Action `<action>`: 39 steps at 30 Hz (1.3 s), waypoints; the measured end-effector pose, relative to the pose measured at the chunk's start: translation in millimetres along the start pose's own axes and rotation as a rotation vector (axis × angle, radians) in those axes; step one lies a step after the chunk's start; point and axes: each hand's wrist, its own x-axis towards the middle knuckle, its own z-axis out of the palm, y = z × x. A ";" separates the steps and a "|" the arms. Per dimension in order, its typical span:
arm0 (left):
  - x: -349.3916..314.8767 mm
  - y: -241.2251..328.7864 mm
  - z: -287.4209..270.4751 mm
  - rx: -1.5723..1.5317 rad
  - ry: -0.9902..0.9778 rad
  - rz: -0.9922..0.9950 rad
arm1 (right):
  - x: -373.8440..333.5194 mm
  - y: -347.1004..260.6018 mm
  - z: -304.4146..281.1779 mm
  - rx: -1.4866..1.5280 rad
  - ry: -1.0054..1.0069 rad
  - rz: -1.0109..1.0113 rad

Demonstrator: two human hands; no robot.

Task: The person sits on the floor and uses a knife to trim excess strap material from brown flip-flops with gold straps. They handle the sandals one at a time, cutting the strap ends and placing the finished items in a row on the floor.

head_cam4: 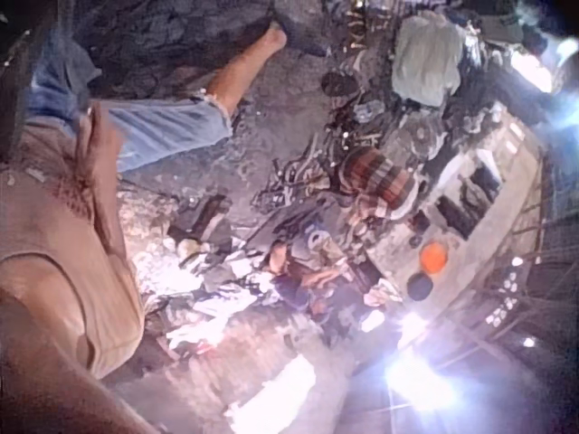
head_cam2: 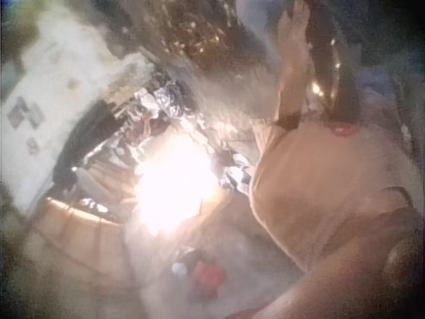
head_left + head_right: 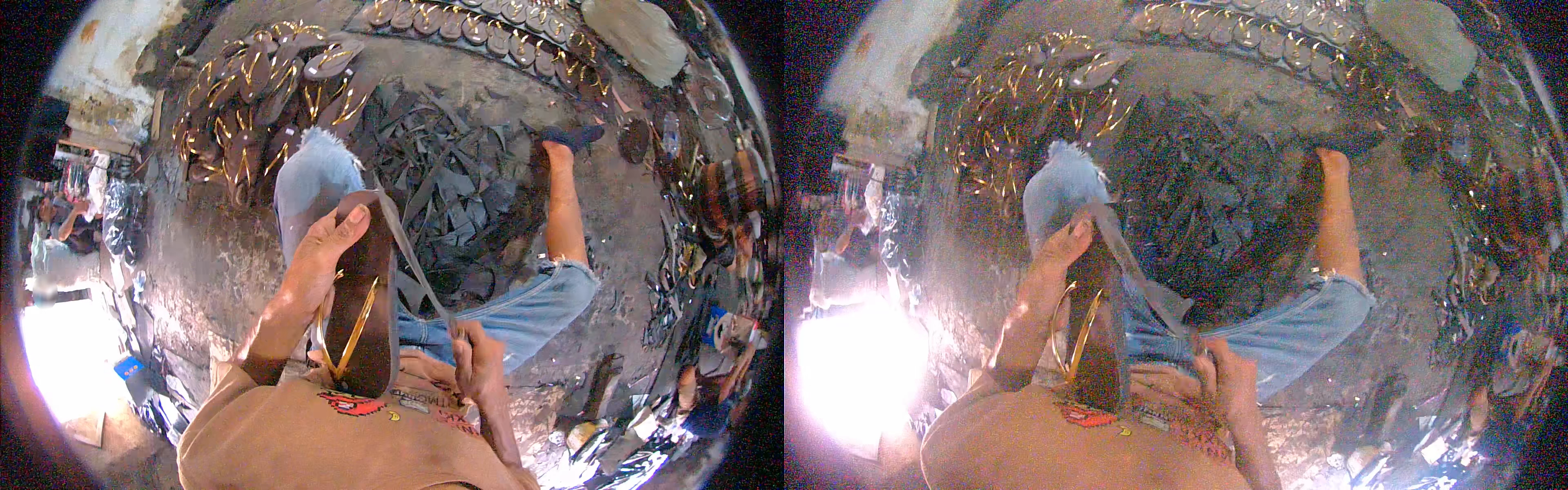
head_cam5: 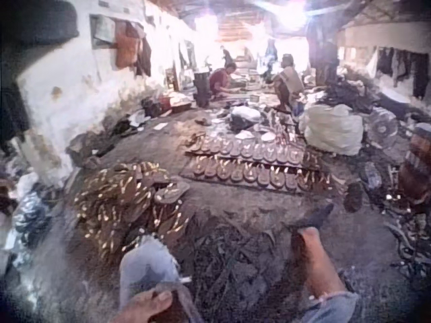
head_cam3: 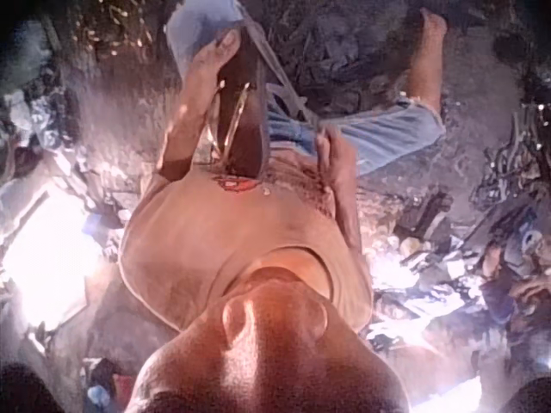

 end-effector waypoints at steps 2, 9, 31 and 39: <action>3.1 -10.2 -9.4 0.078 -0.013 -0.015 | -27.5 14.1 7.8 -0.007 -0.012 0.009; -6.4 -18.5 -7.3 0.177 -0.104 0.053 | 59.6 -33.4 -38.8 -0.220 -0.107 -0.014; 68.5 172.6 -119.4 -0.562 0.474 1.089 | 72.5 82.1 -84.2 1.105 0.838 0.229; 126.4 -116.7 -231.5 0.073 0.437 0.382 | -5.2 104.1 -57.4 0.883 1.042 0.495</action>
